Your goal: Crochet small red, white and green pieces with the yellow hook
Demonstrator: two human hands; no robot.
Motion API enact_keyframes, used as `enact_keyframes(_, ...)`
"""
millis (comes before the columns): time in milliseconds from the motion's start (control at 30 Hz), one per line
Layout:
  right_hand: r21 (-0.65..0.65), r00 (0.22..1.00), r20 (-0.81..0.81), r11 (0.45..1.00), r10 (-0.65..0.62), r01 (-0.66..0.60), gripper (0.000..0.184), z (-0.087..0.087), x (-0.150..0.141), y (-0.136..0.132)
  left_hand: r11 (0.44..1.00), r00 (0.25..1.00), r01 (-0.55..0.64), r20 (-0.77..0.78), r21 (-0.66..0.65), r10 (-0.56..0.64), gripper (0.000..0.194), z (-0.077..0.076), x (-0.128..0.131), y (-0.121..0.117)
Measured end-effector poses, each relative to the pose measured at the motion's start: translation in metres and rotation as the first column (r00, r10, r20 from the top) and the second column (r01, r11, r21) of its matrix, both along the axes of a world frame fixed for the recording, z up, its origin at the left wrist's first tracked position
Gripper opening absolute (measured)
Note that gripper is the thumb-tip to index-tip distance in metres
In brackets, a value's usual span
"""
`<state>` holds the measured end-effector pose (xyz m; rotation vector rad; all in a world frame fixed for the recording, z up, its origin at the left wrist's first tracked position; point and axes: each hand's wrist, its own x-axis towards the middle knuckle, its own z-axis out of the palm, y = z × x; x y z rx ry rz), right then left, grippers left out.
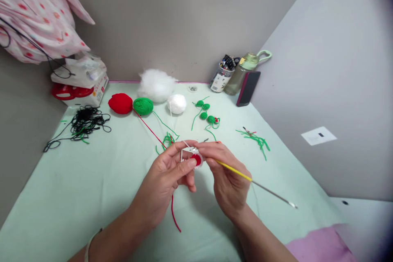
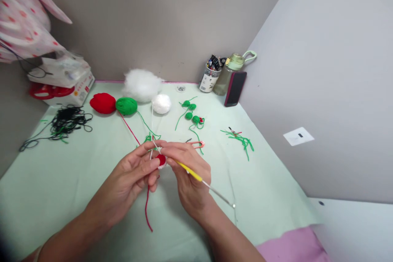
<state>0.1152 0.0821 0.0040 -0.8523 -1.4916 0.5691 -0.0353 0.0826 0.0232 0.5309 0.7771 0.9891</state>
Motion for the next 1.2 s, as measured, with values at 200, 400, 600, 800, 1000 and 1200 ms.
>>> enact_keyframes(200, 0.040, 0.999, -0.039, 0.999, 0.010, -0.008, 0.025, -0.003, 0.000, -0.005, 1.000, 1.000, -0.010, 0.007, -0.029, 0.010, 0.034, -0.001, -0.003, 0.002)
enact_keyframes(400, -0.254, 0.934, -0.333, 0.941, 0.132, -0.224, 0.020, 0.000, 0.007, 0.006, 1.000, 1.000, 0.001, 0.031, -0.021, 0.000, 0.029, 0.003, -0.007, 0.003)
enact_keyframes(600, -0.226, 0.971, -0.208, 0.960, 0.115, -0.162, 0.021, 0.004, 0.010, 0.004, 0.999, 0.994, -0.018, -0.107, 0.046, 0.023, 0.025, 0.002, -0.007, 0.000)
enact_keyframes(800, 0.108, 0.948, 0.316, 0.992, 0.027, -0.064, 0.031, -0.001, 0.014, -0.007, 0.983, 0.970, -0.112, -0.199, 0.146, 0.140, 0.032, -0.002, -0.004, -0.002)
enact_keyframes(1000, 0.032, 0.994, 0.104, 0.999, 0.013, -0.017, 0.028, 0.000, 0.011, -0.005, 0.993, 0.983, -0.070, -0.161, 0.090, 0.084, 0.042, 0.000, -0.003, -0.002)
enact_keyframes(1200, -0.155, 0.982, -0.125, 0.975, 0.140, -0.159, 0.022, 0.005, 0.012, 0.001, 0.994, 0.985, -0.054, -0.159, 0.100, 0.070, 0.033, 0.000, -0.006, -0.001)
